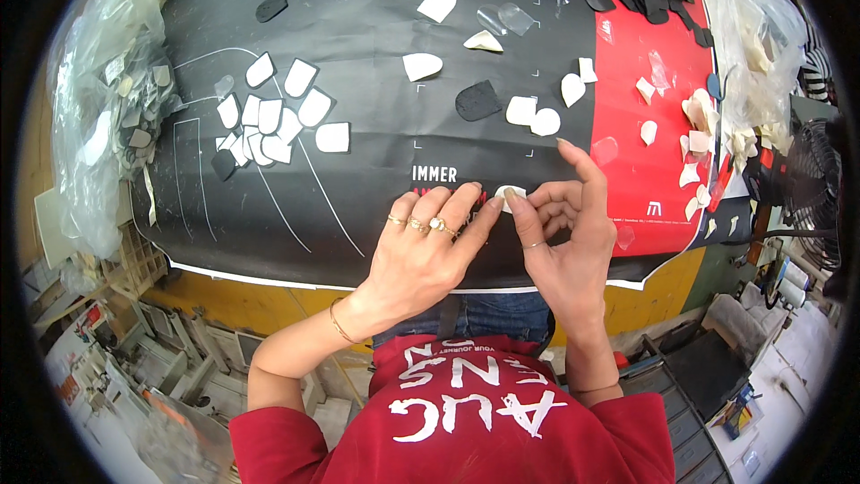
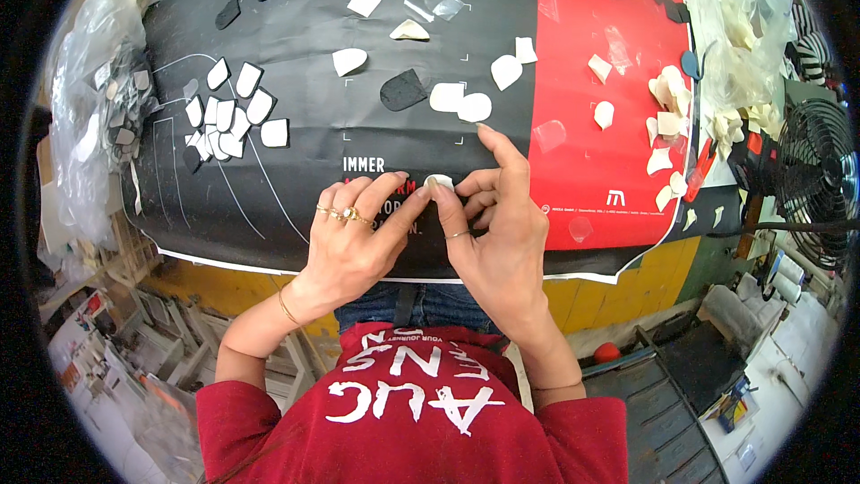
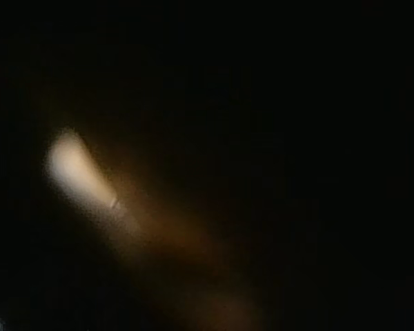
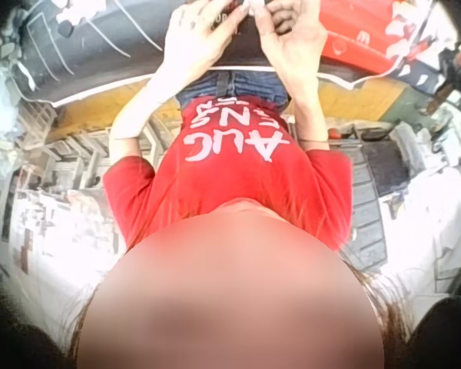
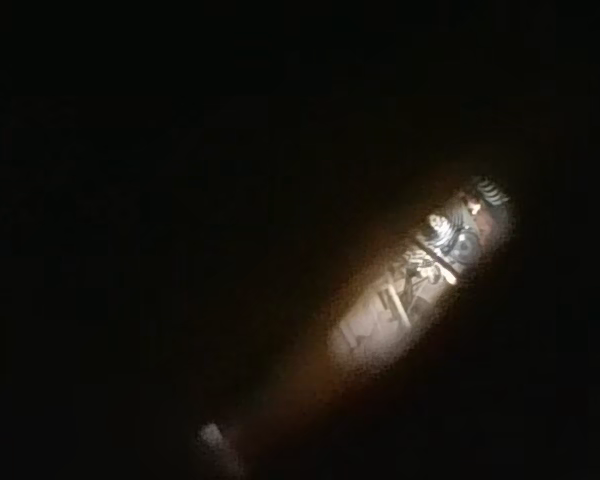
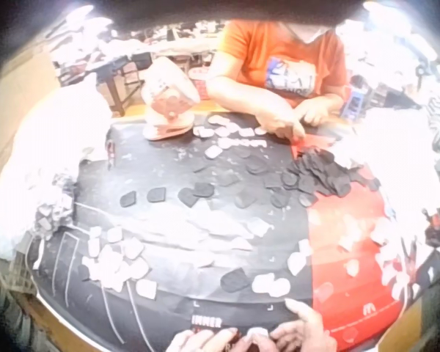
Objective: The person repeatedly picks small white and black foam pieces from a table, presses them together to form pairs, and places the assembled pairs back on the table. The process is continuous and repetitive throughout the clip.
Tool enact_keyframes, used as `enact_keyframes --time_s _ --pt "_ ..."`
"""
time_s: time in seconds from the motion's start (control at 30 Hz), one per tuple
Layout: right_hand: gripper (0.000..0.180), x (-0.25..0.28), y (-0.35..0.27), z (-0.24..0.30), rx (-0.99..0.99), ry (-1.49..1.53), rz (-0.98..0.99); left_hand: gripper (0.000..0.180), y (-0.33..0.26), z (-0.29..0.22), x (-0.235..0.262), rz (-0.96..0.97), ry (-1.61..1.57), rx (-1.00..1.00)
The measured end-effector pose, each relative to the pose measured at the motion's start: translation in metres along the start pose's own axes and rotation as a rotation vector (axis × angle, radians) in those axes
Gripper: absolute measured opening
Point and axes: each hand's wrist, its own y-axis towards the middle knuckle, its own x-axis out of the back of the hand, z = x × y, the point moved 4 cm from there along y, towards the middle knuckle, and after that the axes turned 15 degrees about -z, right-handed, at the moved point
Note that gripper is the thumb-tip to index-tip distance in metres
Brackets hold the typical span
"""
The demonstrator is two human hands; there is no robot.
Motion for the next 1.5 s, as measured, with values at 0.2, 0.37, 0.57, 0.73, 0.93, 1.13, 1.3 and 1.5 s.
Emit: enact_keyframes --time_s 0.2,0.37,0.57,0.73,0.93,1.13,1.3,1.5 --pt "0.055 -0.005 -0.004 -0.002 0.047 -0.054 -0.045 0.042 0.001 -0.001 0.000 0.011 -0.007 0.015" --pt "0.046 -0.007 -0.008 -0.005 0.045 -0.043 -0.063 0.041 0.001 0.000 0.001 0.011 -0.004 0.009" --pt "0.040 -0.011 -0.013 -0.005 0.176 -0.260 -0.137 0.041 0.002 0.000 0.001 0.005 -0.006 0.006" --pt "0.042 -0.005 -0.013 -0.011 0.161 -0.342 -0.226 0.045 0.001 0.000 0.000 -0.001 -0.003 0.000" --pt "0.049 -0.008 -0.013 -0.019 0.104 -0.311 -0.320 0.050 0.002 0.000 0.001 -0.019 -0.034 0.016" --pt "0.060 -0.014 -0.010 -0.020 0.163 -0.333 -0.348 0.043 -0.001 -0.003 0.000 0.005 0.033 -0.024" --pt "0.045 -0.016 -0.015 -0.022 0.261 -0.332 -0.399 0.049 0.000 -0.008 0.001 -0.034 0.083 -0.025" --pt "0.037 0.003 -0.010 -0.032 0.264 -0.017 -0.435 0.038 -0.011 0.017 0.025 -0.068 0.164 0.150"
